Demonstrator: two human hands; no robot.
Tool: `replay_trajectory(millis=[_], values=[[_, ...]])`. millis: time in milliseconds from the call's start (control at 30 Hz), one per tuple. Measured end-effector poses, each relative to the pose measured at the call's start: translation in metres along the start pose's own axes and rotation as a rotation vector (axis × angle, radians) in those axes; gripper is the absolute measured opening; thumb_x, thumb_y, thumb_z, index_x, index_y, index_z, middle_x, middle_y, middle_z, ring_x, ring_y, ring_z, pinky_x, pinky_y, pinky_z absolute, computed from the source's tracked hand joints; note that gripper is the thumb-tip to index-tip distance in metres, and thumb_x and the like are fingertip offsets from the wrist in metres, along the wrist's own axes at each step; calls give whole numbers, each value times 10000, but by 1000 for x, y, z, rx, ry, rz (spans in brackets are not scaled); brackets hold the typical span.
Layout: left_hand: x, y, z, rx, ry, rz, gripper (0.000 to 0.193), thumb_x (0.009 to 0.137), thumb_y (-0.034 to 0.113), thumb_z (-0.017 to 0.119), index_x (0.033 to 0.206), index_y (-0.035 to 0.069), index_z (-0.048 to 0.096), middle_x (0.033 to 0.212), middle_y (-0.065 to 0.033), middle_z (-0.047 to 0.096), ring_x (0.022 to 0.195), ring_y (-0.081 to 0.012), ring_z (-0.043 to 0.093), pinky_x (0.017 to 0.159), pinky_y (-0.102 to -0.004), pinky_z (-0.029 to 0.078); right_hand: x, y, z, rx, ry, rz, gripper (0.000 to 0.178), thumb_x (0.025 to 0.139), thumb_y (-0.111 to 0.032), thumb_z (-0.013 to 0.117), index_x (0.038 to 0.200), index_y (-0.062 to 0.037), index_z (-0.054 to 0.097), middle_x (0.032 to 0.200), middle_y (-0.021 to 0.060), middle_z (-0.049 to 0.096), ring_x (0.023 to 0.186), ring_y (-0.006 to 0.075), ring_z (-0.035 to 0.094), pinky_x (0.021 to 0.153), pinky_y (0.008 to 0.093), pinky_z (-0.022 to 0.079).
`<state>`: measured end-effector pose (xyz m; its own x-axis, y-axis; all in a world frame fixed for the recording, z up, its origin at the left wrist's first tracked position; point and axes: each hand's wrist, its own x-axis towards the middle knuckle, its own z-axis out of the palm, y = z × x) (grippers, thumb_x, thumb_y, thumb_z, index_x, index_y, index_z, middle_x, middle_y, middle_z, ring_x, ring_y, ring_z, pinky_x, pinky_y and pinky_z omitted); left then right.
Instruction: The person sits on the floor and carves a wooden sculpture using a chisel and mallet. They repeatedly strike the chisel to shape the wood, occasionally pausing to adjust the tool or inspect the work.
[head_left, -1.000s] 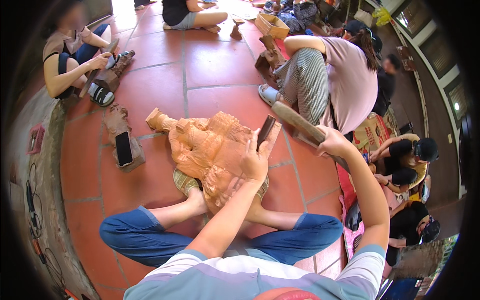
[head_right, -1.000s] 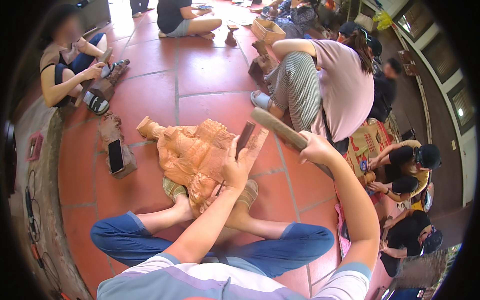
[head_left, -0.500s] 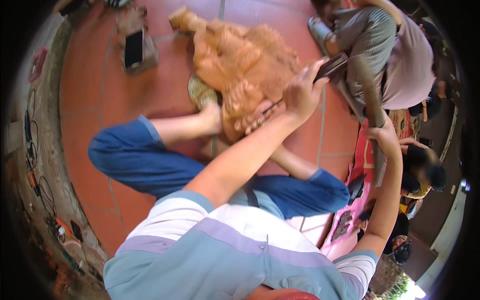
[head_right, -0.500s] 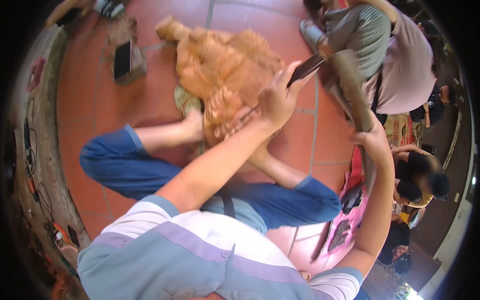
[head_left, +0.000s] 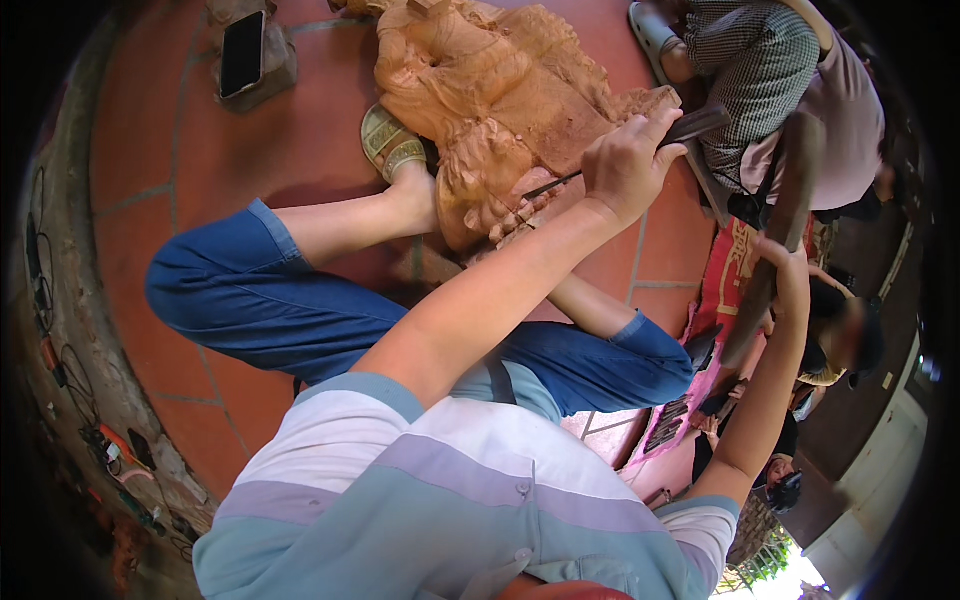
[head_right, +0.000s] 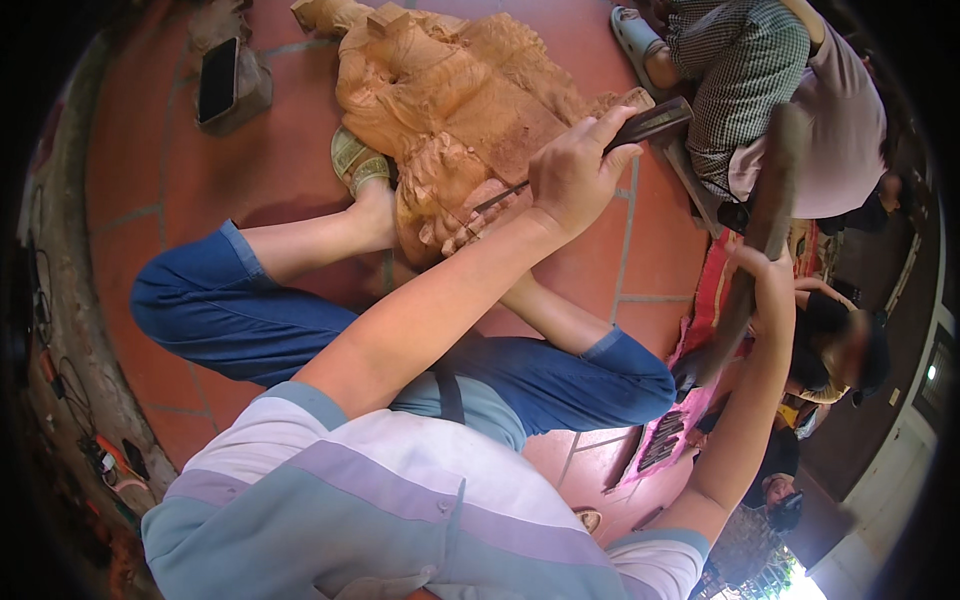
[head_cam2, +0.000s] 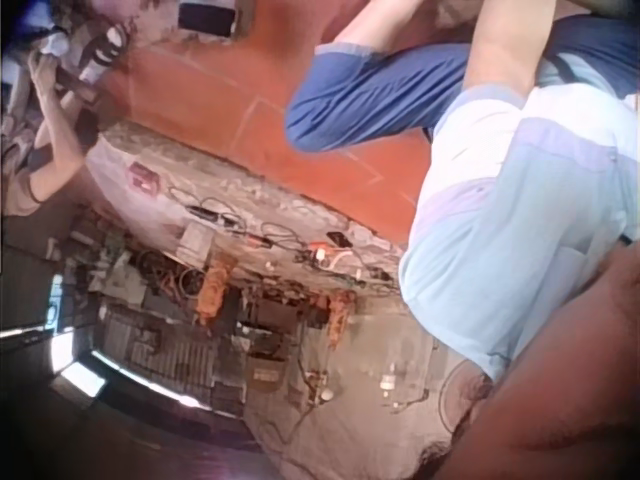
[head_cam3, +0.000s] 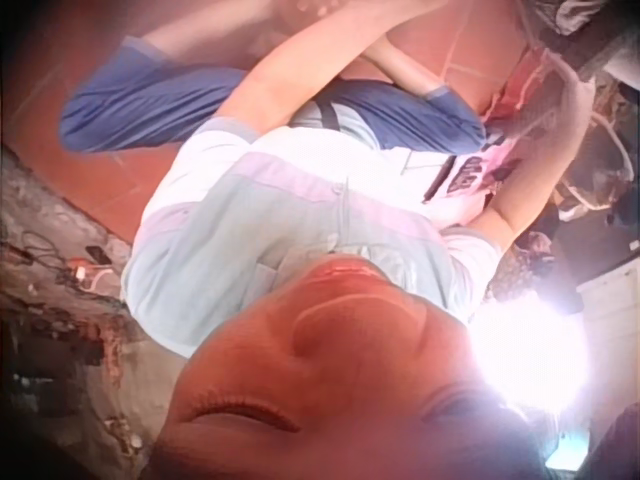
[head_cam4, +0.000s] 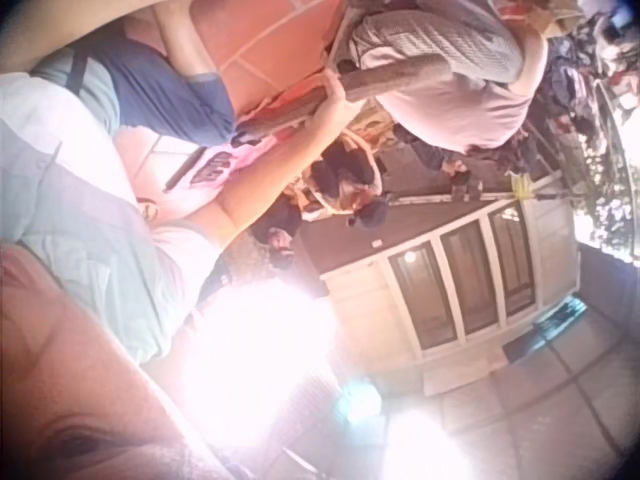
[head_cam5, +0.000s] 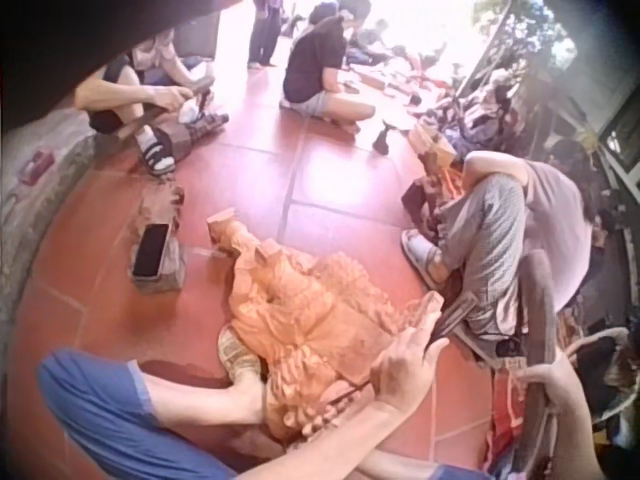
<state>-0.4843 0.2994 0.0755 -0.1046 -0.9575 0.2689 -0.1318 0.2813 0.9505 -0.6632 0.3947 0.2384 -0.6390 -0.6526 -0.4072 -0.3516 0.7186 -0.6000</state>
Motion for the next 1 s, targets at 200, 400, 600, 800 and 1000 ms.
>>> replay_trajectory(millis=[200, 400, 600, 800, 1000], values=[[-11, 16, -18, -44, -63, 48, 409, 818, 294, 678, 1196, 171, 580, 791, -55, 605, 732, -255, 627, 601, -386, 493, -16, -1, 8, -165, -267, 32, 391, 630, -23, 631, 1014, -29, 557, 733, 19, 549, 597, 119, 530, 542, 254, 432], [-34, 90, -47, -339, -162, 329, 408, 791, 330, 696, 1169, 199, 614, 741, -42, 586, 607, -216, 606, 533, -348, 494, -8, 52, -9, 129, 88, -137, 217, 717, -68, 626, 918, -43, 547, 681, 31, 551, 580, 130, 530, 551, 256, 421], [-2, 12, -17, -173, -16, 128, 347, 817, 317, 682, 1132, 182, 632, 774, -50, 633, 662, -218, 636, 550, -337, 489, -25, 14, -3, 23, -30, -67, 215, 693, -127, 656, 838, -30, 530, 625, 31, 526, 556, 136, 519, 545, 259, 411], [-6, 11, -11, -153, 58, 147, 365, 816, 347, 684, 1129, 167, 633, 802, -49, 646, 691, -224, 644, 569, -332, 490, -14, 10, -5, 112, 22, -9, 214, 726, -153, 675, 850, -29, 551, 643, 36, 536, 561, 138, 534, 523, 259, 439], [-2, 9, -7, -128, 9, 65, 348, 829, 351, 667, 1128, 177, 630, 818, -47, 652, 713, -249, 645, 595, -353, 493, -4, 13, 10, 251, 85, -68, 410, 701, -163, 725, 1048, -15, 565, 826, 31, 586, 681, 125, 560, 610, 243, 446]])
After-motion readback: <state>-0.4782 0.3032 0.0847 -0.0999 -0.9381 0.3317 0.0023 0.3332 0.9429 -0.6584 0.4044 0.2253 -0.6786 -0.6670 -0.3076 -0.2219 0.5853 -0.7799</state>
